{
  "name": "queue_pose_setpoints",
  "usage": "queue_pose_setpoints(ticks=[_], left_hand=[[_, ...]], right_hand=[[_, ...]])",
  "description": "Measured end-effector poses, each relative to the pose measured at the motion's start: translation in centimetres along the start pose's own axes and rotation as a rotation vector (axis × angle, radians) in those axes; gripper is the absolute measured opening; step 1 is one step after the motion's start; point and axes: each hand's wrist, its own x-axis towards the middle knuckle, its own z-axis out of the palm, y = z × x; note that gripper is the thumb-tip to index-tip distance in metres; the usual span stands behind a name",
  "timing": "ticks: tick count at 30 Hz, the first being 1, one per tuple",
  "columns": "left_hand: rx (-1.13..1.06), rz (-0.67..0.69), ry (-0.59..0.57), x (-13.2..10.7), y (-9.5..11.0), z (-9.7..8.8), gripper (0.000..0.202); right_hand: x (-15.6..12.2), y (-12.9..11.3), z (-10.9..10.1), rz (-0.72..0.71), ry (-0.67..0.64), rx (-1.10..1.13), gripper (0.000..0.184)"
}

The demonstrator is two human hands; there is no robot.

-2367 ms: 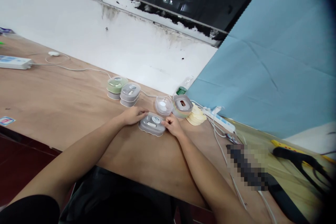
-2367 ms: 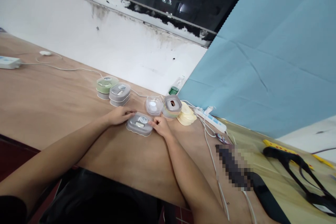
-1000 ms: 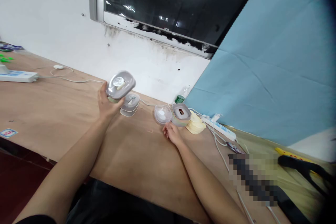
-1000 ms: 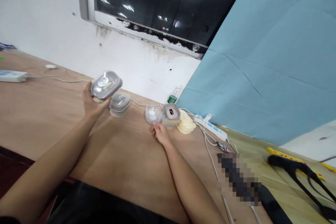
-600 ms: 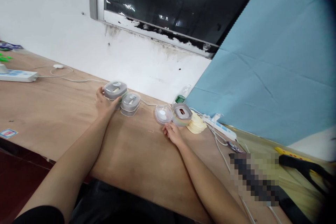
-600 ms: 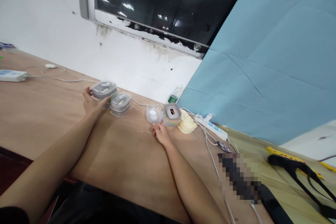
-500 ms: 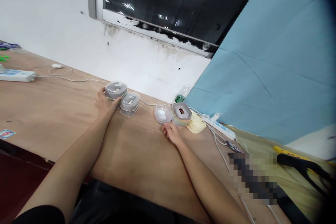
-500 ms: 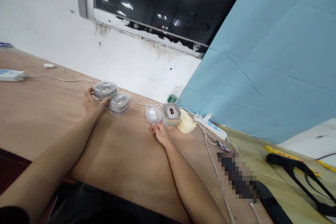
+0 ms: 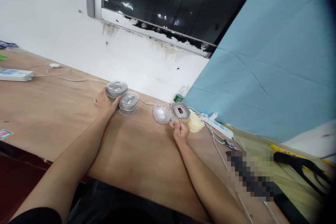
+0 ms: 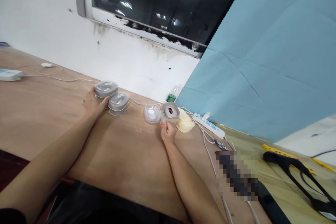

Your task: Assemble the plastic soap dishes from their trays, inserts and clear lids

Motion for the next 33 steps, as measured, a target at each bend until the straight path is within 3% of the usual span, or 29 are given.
queue_pose_setpoints(ticks=[6, 9, 12, 15, 20, 26, 29, 33], left_hand=[[-0.003, -0.001, 0.062, -0.2, 0.0, -0.5, 0.076], [-0.028, 0.056, 0.109, -0.4, 0.7, -1.0, 0.069], [-0.06, 0.133, 0.13, -1.1, 1.9, -1.3, 0.064], [-0.114, 0.254, 0.122, -2.3, 3.3, -1.3, 0.058], [-0.277, 0.526, -0.047, -4.9, 5.4, -0.7, 0.041], [-0.355, 0.761, -0.416, -6.9, 6.9, -0.6, 0.033], [-0.342, 0.779, -0.477, -7.1, 7.0, -0.6, 0.029], [-0.345, 0.73, -0.47, -6.8, 6.6, -0.5, 0.03]], right_hand=[[2.0, 4.7, -3.1, 0.09, 0.44, -0.209, 0.029], [2.7, 6.7, -4.6, 0.108, 0.559, -0.299, 0.028], [2.7, 7.8, -4.8, 0.176, 0.532, -0.421, 0.037], [2.6, 8.5, -4.1, 0.295, 0.408, -0.46, 0.044], [2.5, 9.2, -3.4, 0.376, 0.273, -0.415, 0.042], [2.6, 8.6, -3.7, 0.36, 0.341, -0.372, 0.028], [2.7, 8.4, -3.7, 0.35, 0.387, -0.362, 0.027], [2.9, 7.9, -4.1, 0.247, 0.482, -0.316, 0.025]])
